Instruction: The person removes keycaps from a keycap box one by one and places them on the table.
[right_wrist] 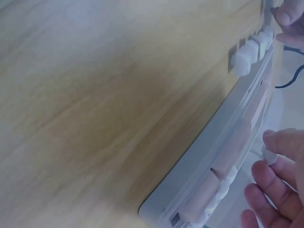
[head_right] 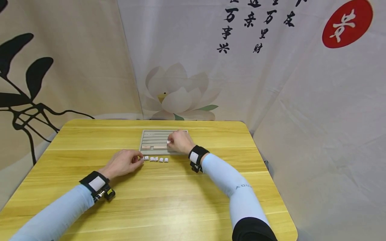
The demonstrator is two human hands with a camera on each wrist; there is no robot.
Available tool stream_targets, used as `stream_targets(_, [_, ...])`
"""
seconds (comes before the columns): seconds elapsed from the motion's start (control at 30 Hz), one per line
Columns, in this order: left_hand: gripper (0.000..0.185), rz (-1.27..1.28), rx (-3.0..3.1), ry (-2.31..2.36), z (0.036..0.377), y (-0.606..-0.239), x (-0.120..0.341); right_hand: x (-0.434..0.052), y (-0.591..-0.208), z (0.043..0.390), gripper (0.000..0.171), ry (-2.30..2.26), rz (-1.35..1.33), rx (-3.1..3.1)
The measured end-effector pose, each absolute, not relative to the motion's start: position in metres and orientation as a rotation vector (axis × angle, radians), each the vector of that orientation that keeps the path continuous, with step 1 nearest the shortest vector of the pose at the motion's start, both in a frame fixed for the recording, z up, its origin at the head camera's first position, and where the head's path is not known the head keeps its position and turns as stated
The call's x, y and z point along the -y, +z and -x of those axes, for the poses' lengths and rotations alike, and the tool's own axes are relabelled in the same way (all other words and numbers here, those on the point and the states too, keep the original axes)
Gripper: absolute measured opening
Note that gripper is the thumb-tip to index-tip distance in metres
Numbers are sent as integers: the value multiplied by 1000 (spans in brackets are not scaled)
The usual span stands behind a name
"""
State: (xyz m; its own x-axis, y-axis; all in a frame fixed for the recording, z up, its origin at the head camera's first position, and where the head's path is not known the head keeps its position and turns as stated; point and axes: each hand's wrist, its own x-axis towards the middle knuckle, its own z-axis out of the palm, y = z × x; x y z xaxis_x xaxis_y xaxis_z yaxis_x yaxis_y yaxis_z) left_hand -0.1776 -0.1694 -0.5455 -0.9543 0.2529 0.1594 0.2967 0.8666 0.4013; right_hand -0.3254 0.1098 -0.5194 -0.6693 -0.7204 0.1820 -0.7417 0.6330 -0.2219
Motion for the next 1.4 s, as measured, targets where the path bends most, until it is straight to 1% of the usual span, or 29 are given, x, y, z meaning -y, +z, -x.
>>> stream_targets(0.3, [19, 434, 2939, -651, 178, -545, 170, -109, -514, 312, 21, 407, -1279, 2767])
stream_targets(0.8, [19, 431, 2942, -667, 179, -546, 169, -124, -510, 303, 19, 384, -1313, 2738])
stream_targets(1.13, [19, 426, 2944, -660, 177, -546, 169, -129, -515, 298, 16, 434, -1337, 2756])
stream_targets(1.4, [19, 423, 2949, -677, 175, -545, 170, -131, -521, 292, 18, 410, -1387, 2774])
